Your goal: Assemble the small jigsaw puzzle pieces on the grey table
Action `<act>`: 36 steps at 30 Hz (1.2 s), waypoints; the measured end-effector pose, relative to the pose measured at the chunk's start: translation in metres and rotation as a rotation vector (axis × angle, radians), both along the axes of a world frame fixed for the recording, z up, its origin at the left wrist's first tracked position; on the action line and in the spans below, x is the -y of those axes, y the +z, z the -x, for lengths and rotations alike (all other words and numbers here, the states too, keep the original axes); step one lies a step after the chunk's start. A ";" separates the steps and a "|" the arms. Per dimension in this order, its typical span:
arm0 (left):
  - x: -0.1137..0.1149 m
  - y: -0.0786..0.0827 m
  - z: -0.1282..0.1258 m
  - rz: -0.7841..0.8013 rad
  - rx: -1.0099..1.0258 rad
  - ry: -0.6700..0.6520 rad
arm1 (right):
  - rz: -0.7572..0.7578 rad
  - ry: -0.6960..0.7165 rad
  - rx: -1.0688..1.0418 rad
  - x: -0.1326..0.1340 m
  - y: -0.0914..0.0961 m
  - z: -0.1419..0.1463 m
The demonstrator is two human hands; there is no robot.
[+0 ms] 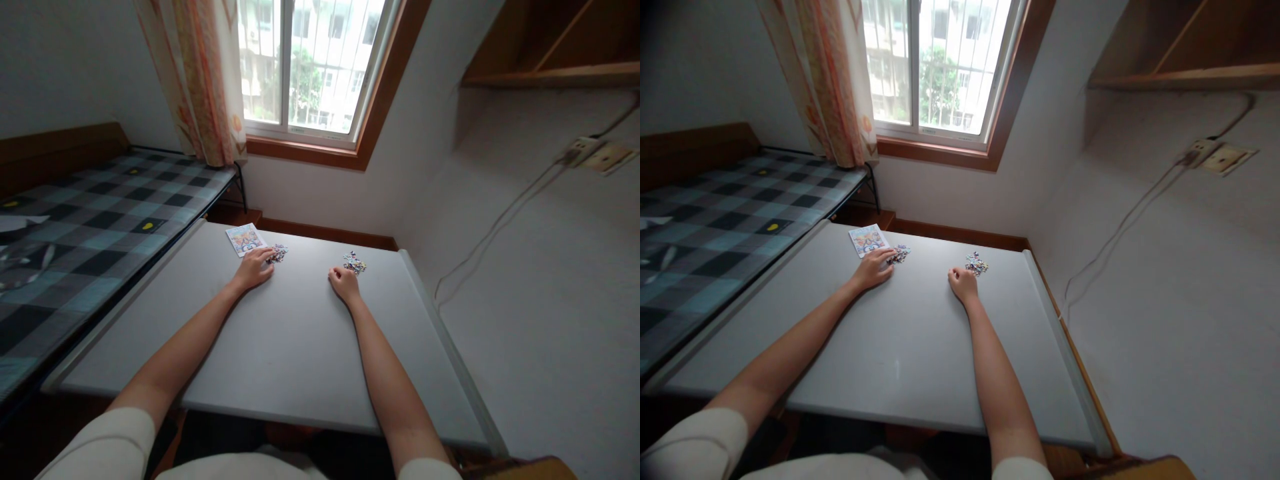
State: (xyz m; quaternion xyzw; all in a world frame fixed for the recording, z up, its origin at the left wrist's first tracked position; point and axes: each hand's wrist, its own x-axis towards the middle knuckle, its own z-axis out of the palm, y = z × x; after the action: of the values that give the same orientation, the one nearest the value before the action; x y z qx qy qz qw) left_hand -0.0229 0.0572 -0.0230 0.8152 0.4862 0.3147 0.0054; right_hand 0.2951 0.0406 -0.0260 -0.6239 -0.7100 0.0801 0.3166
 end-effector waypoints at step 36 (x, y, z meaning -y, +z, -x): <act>0.000 0.000 0.001 0.072 -0.032 0.006 | 0.007 -0.008 0.017 0.002 0.004 0.001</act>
State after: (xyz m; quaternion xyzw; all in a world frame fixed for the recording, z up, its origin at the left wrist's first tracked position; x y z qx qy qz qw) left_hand -0.0237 0.0571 -0.0231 0.8179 0.4996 0.2841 0.0262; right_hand 0.2938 0.0385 -0.0221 -0.6285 -0.7100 0.0761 0.3084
